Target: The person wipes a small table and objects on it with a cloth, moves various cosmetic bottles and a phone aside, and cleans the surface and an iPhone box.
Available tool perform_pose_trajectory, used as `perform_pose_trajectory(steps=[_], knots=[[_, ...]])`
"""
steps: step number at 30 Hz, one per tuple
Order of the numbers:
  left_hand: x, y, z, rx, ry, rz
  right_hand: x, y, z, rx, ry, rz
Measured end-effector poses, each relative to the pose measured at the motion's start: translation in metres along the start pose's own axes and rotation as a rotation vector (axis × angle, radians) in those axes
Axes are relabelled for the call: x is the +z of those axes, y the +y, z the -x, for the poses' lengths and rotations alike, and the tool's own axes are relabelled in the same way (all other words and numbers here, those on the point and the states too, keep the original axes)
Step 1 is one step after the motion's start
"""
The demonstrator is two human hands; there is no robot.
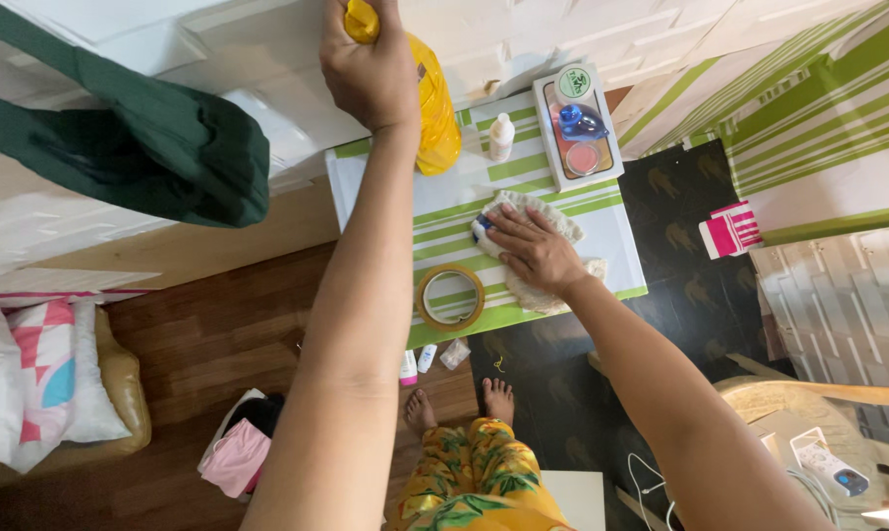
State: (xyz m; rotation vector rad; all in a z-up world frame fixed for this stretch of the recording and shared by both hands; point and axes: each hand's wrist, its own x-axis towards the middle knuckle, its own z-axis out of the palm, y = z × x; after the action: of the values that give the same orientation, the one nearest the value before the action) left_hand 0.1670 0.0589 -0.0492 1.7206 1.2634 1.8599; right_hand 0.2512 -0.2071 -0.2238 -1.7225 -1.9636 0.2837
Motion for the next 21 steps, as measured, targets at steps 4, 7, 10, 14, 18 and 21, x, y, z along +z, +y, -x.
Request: perform_pose_trajectory(steps=[4, 7, 10, 14, 18, 21], knots=[[0.007, 0.011, 0.013, -0.164, -0.049, 0.067, -0.001, 0.000, 0.001, 0.008, -0.011, -0.019], [0.000, 0.010, 0.012, 0.033, -0.090, 0.132, -0.002, 0.001, -0.001, 0.003, -0.011, -0.016], [-0.005, 0.000, 0.002, 0.067, -0.290, 0.245, -0.001, 0.001, 0.000, 0.000, -0.009, -0.012], [-0.010, -0.005, -0.009, 0.001, -0.513, 0.324, -0.001, 0.000, -0.001, 0.008, -0.016, -0.015], [-0.021, 0.010, -0.009, 0.257, -0.378, 0.222, 0.000, 0.000, 0.000, 0.009, -0.016, -0.012], [-0.042, 0.025, 0.033, 0.571, -0.168, -0.098, 0.003, 0.001, -0.001, 0.017, -0.013, 0.000]])
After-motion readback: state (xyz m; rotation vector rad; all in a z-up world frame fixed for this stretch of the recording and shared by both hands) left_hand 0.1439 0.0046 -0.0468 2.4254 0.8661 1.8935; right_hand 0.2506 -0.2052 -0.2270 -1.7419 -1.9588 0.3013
